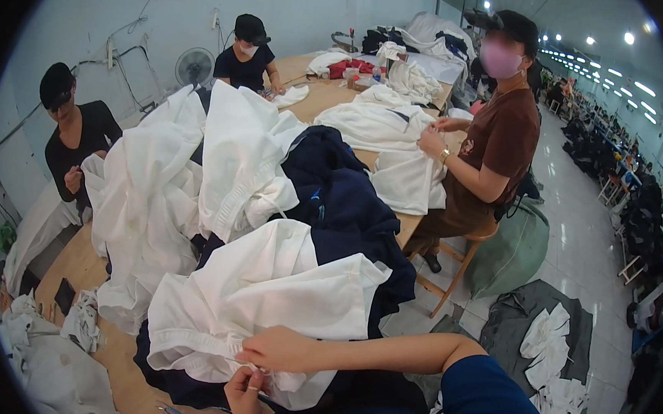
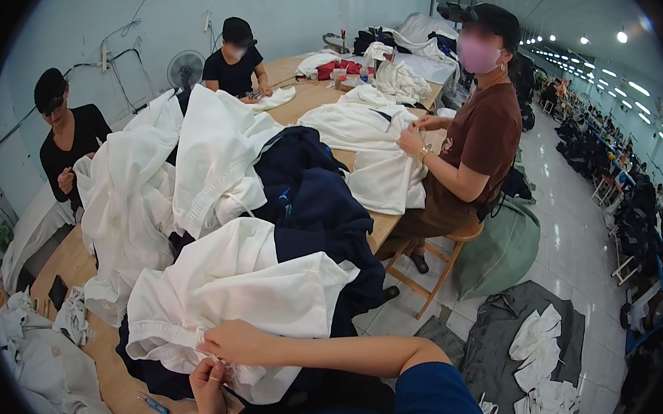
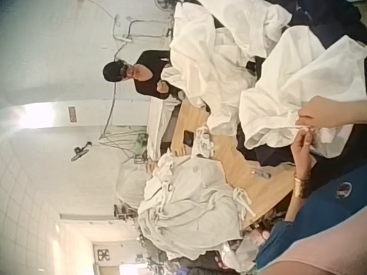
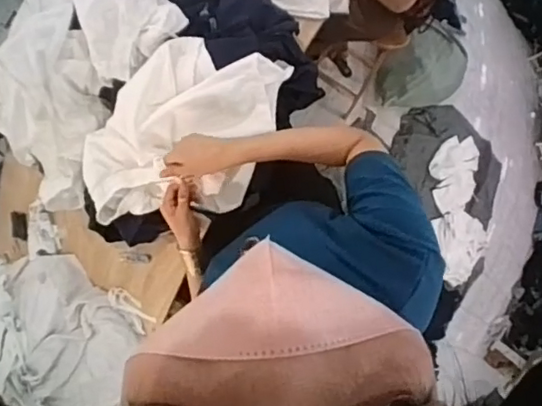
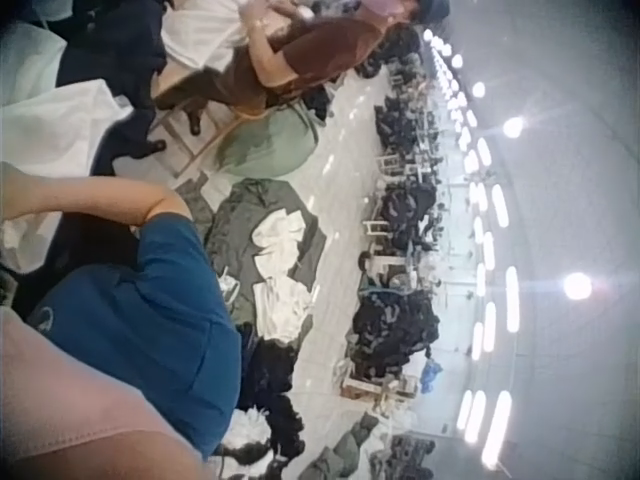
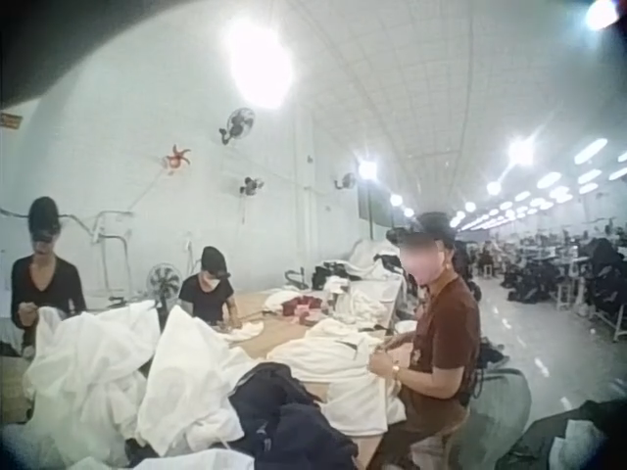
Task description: Cutting fabric strips and inspecting garments in a textile factory.
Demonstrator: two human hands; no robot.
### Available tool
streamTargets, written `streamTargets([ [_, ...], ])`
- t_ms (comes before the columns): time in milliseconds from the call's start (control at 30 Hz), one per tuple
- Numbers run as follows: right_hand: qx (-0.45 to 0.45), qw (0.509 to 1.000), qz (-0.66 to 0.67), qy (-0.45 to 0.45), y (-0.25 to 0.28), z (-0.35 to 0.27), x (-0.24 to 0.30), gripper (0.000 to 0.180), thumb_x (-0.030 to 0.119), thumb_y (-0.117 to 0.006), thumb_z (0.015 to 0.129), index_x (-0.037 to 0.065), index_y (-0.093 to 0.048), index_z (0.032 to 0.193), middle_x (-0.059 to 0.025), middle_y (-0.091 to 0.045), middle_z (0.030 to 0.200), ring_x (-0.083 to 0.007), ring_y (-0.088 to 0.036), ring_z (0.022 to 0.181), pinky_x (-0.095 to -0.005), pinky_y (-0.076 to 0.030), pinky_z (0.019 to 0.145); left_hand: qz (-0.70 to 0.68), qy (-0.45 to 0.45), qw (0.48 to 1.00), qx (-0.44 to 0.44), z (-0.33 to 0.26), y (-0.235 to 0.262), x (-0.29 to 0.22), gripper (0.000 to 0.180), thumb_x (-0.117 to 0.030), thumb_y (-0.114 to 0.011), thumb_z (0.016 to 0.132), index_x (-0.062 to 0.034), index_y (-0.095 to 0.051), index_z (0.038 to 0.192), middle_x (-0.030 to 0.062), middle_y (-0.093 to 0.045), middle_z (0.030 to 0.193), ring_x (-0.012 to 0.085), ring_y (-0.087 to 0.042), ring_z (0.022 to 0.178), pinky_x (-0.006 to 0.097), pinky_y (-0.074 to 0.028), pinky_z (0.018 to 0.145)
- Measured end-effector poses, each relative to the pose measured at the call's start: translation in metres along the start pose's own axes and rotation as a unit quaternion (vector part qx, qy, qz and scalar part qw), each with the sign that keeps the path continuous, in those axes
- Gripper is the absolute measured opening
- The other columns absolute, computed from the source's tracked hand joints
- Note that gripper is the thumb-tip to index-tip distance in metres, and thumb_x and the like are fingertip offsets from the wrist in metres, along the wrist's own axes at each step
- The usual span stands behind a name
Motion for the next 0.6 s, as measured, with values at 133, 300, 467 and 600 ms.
streamTargets([
  [133,0.002,0.995,0.047,0.084,-0.007,-0.008,-0.002,0.025,0.025,-0.057,0.083,0.001,-0.058,0.081,-0.0126,-0.057,0.085,-0.0305,-0.056,0.079,-0.0358,-0.043,0.068,-0.043,-0.002,0.998,-0.037,-0.004,0.009,0.006,0.014,-0.014,-0.052,0.09,-0.0018,-0.059,0.088,-0.0024,-0.053,0.069,0.0052,-0.044,0.06,0.018,-0.036,0.054],
  [300,0.038,0.984,0.062,0.165,-0.022,-0.011,0.006,0.019,0.017,-0.059,0.08,-0.001,-0.056,0.081,-0.0109,-0.052,0.096,-0.0281,-0.054,0.082,-0.034,-0.043,0.071,-0.041,-0.042,0.998,-0.021,-0.012,0.011,-0.011,0.015,-0.015,-0.054,0.09,-0.002,-0.06,0.086,-0.0023,-0.054,0.069,0.0047,-0.044,0.059,0.019,-0.036,0.053],
  [467,0.05,0.98,-0.084,0.171,-0.031,-0.023,0.026,0.016,0.014,-0.058,0.076,0.001,-0.057,0.085,-0.009,-0.051,0.104,-0.0248,-0.054,0.091,-0.0343,-0.043,0.077,0.091,0.054,0.994,0.004,-0.012,0.018,-0.018,0.02,-0.019,-0.055,0.088,-0.0017,-0.06,0.078,-0.0018,-0.055,0.065,0.0052,-0.046,0.054,0.018,-0.033,0.045],
  [600,-0.146,0.899,-0.218,0.349,-0.012,-0.044,0.061,0.029,0.015,-0.056,0.07,0.002,-0.059,0.096,-0.0031,-0.052,0.112,-0.0217,-0.047,0.108,-0.0361,-0.038,0.089,0.037,0.086,0.994,0.052,-0.001,0.018,-0.003,0.015,-0.015,-0.054,0.085,-0.0041,-0.06,0.077,-0.0023,-0.054,0.063,0.0045,-0.044,0.052,0.018,-0.032,0.045],
])
Point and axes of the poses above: each hand's wrist, its own z-axis towards the middle knuckle, its own y-axis out of the back of the hand, x = y × z, the point moved 9 cm from there along z, towards the middle knuckle
